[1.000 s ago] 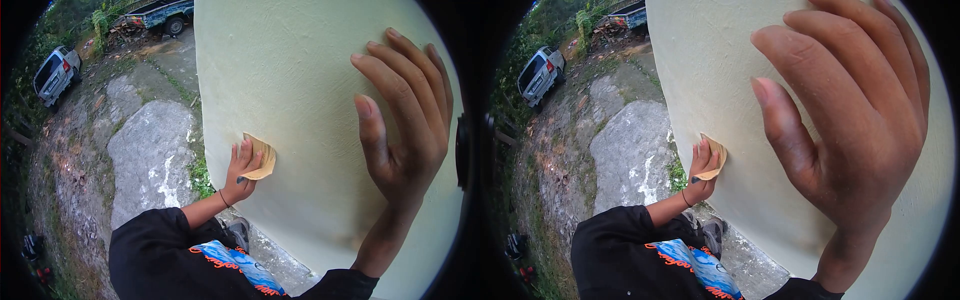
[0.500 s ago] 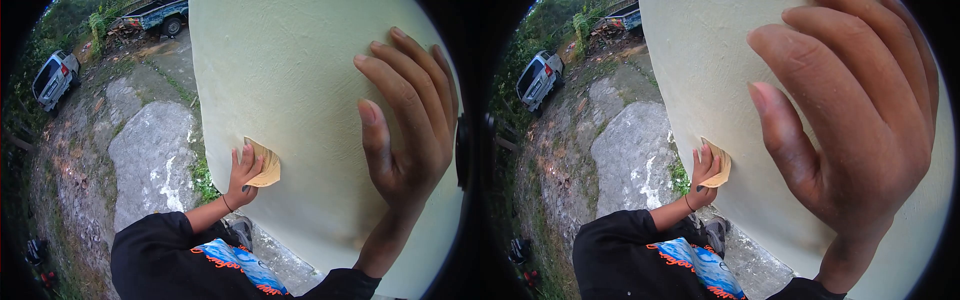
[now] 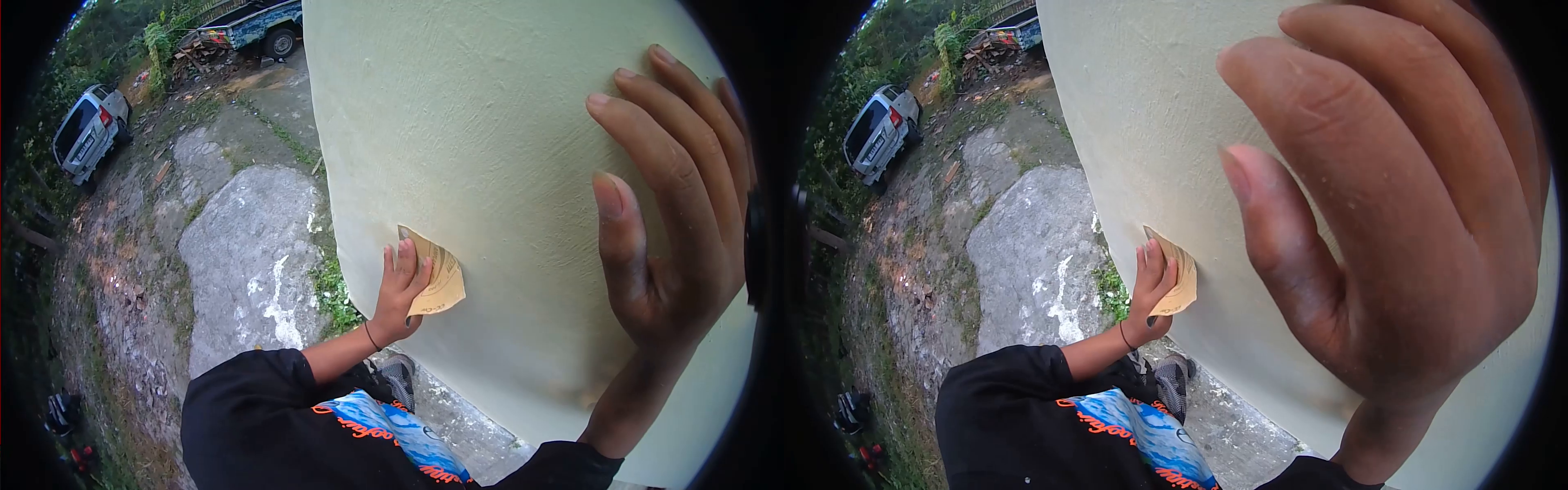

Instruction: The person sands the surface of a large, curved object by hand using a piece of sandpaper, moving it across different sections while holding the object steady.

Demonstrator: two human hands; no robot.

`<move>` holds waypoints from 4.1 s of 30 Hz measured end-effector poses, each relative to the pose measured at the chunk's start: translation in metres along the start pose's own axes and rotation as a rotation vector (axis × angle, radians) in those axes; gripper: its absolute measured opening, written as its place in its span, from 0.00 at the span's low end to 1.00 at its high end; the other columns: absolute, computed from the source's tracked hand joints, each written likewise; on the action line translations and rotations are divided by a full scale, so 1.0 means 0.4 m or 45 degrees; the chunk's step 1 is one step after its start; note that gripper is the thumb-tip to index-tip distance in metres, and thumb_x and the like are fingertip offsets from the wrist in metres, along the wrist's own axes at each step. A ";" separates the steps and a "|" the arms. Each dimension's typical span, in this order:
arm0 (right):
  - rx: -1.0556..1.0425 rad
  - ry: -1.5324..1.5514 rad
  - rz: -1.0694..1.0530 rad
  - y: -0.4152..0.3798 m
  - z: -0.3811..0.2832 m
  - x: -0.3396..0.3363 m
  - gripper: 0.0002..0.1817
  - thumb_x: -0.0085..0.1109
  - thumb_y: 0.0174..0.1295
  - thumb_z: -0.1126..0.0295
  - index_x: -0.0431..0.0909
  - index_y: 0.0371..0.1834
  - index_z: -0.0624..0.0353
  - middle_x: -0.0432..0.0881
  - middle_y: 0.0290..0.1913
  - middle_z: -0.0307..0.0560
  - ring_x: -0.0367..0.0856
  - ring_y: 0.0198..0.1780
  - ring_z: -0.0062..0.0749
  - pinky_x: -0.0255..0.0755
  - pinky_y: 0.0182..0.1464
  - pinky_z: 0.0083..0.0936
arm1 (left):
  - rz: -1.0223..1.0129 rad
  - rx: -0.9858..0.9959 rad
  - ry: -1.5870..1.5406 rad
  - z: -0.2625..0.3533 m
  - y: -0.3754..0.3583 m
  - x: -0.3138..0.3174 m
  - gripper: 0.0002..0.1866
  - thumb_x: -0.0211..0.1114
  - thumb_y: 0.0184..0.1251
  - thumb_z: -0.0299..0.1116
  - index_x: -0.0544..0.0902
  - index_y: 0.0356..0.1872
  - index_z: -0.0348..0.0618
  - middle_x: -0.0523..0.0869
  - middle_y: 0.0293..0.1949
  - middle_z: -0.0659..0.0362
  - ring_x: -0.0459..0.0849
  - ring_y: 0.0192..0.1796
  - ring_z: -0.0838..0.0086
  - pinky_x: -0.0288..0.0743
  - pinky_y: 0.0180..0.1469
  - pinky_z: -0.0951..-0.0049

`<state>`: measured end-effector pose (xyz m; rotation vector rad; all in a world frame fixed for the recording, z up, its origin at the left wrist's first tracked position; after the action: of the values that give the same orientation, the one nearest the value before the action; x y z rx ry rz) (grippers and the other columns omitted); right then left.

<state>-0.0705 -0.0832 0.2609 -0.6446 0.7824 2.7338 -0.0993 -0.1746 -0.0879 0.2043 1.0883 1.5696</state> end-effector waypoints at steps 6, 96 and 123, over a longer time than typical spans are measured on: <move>-0.033 0.131 0.040 -0.002 0.002 0.005 0.13 0.54 0.62 0.67 0.82 0.47 0.57 0.84 0.50 0.50 0.75 0.62 0.45 0.64 0.67 0.44 | 0.724 -0.161 -0.042 -0.150 0.311 -0.233 0.25 0.45 0.78 0.39 0.65 0.17 0.36 0.63 0.15 0.65 0.60 0.20 0.83 0.52 0.21 0.71; 0.056 0.006 0.010 0.003 -0.011 -0.001 0.12 0.53 0.63 0.65 0.84 0.46 0.51 0.85 0.49 0.45 0.76 0.62 0.40 0.57 0.71 0.45 | 0.190 0.307 0.193 -0.021 0.173 -0.115 0.22 0.49 0.70 0.38 0.75 0.64 0.49 0.55 0.73 0.40 0.46 0.77 0.54 0.28 0.74 0.49; 0.064 0.094 0.119 0.006 -0.021 -0.005 0.11 0.58 0.58 0.66 0.85 0.41 0.52 0.85 0.46 0.45 0.77 0.61 0.40 0.59 0.69 0.46 | 0.142 0.377 0.138 0.139 0.213 -0.093 0.26 0.55 0.65 0.35 0.72 0.64 0.38 0.58 0.72 0.41 0.49 0.76 0.52 0.37 0.74 0.48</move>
<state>-0.0669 -0.0900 0.2566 -0.7189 0.9172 2.7780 -0.1097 -0.1698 0.0199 0.3884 1.4146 1.5261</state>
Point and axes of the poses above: each hand's wrist, its own y-axis towards the middle knuckle, its own x-axis out of the palm, z = x × y, the point moved 6 cm from there along y, towards the middle knuckle
